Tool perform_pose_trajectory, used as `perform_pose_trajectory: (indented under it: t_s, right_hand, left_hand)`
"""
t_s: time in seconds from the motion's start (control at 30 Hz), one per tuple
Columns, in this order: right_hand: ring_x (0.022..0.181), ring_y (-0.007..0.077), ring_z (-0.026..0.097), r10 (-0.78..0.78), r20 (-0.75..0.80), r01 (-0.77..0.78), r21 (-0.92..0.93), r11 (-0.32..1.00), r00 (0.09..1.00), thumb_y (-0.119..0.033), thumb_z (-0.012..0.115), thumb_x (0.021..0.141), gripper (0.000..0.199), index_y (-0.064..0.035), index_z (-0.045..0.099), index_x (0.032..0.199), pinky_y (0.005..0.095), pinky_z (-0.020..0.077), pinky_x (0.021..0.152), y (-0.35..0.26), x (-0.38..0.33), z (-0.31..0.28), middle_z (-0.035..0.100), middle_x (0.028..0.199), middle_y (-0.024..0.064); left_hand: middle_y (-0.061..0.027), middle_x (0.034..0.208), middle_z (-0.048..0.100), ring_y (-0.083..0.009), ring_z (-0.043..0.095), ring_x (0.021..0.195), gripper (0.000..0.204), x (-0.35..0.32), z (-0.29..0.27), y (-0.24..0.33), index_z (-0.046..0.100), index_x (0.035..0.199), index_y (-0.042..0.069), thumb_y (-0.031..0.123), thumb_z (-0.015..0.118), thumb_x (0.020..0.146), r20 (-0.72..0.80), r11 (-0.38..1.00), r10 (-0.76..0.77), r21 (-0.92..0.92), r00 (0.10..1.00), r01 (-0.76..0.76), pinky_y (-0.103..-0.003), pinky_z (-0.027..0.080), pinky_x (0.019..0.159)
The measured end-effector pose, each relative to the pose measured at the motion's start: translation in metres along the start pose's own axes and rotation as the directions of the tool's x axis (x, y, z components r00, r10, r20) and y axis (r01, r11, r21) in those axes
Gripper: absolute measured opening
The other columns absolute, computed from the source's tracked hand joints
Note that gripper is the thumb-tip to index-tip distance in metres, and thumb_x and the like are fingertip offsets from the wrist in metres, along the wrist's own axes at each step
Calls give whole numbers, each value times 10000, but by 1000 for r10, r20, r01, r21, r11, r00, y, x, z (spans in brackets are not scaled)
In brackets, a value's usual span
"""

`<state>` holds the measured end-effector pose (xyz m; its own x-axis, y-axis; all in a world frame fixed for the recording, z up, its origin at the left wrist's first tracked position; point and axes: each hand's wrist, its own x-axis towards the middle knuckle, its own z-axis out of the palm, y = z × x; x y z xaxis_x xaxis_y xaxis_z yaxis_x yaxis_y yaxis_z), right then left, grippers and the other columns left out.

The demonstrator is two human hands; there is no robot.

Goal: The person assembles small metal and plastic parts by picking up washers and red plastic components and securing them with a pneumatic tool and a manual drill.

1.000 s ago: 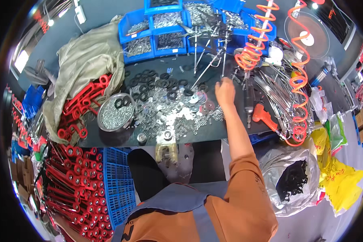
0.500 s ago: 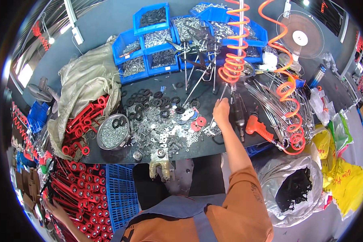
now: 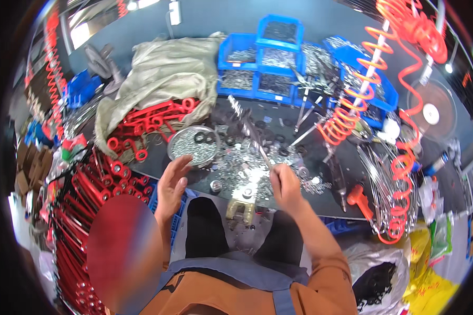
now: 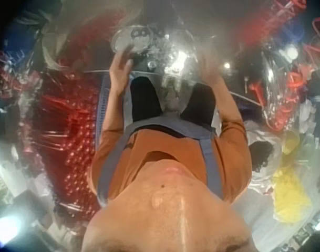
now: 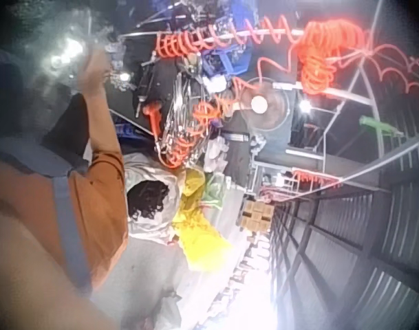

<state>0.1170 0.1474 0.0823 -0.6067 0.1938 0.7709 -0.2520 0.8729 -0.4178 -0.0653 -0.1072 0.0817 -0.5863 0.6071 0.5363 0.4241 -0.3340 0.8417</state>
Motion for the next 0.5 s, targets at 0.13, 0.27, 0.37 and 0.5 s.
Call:
perform_pose_trajectory:
  t_s: [0.13,0.27,0.37,0.5]
  right_hand:
    - [484,174,505,95,168,-124,169,978,981,-27,529,894,54,2,564,865,284,381,463,-73,-27,10,535,622,93]
    - [508,154,547,102,383,-241,335,911,918,-73,598,869,109,-5,620,952,265,412,481,-94,-62,34,580,642,87]
    - [597,217,614,228,480,-441,397,805,847,-48,631,840,98,-10,623,931,300,466,542,-101,-72,36,616,712,99]
    - [565,165,599,272,465,-445,319,837,843,-25,657,806,85,1,644,886,258,463,530,-80,-102,25,624,712,96]
  left_hand:
    - [-196,1475,272,-341,280,1370,1201,14,9,31,126,1476,60,396,860,587,5,872,136,-474,991,-118,-484,198,1107]
    - [-230,1453,272,-442,370,1287,1272,-4,27,65,143,1473,139,386,909,487,154,761,76,-647,985,42,-527,307,1068]
    - [-225,1468,226,-450,430,1232,1093,-12,35,65,127,1456,121,305,823,633,52,789,52,-614,997,-9,-519,361,1043]
    - [-238,1475,187,-394,375,1288,1143,-12,27,63,17,1470,125,358,799,669,-77,774,66,-625,995,-100,-479,341,1054]
